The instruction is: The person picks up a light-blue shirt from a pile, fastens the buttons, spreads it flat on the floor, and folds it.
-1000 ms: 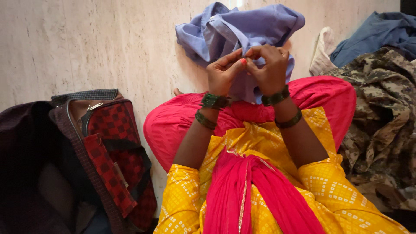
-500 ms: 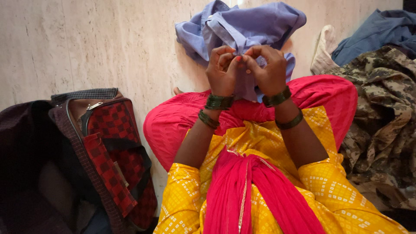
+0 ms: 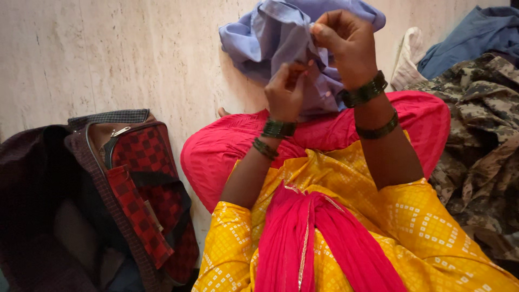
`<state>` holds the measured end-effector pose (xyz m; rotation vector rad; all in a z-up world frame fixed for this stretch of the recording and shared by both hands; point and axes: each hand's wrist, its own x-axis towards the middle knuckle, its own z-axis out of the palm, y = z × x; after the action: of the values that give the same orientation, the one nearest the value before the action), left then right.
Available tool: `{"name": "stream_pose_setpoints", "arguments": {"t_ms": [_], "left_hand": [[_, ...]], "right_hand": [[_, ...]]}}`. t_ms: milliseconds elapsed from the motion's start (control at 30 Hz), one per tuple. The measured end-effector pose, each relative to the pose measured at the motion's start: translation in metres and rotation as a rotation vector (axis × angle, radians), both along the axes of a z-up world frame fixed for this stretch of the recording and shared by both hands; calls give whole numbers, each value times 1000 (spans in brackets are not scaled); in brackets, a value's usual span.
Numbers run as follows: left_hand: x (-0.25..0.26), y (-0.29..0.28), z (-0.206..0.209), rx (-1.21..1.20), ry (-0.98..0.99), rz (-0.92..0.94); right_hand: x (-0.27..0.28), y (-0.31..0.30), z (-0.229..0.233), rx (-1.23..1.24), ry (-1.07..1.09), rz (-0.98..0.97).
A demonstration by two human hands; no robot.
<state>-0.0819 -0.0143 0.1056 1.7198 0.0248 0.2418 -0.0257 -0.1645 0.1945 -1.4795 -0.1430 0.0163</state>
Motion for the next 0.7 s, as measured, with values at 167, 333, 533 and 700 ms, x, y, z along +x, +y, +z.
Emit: {"name": "stream_pose_setpoints", "arguments": {"t_ms": [167, 333, 533, 700], "left_hand": [[-1, -1, 28, 92, -102, 75], [6, 3, 24, 252, -240, 179], [15, 5, -10, 211, -255, 101], [19, 2, -21, -318, 117, -49]], "right_hand": [[-12, 23, 25, -257, -82, -25], [-25, 48, 45, -375, -72, -37], [-32, 50, 58, -318, 72, -47], [-34, 47, 52, -303, -57, -26]]}}
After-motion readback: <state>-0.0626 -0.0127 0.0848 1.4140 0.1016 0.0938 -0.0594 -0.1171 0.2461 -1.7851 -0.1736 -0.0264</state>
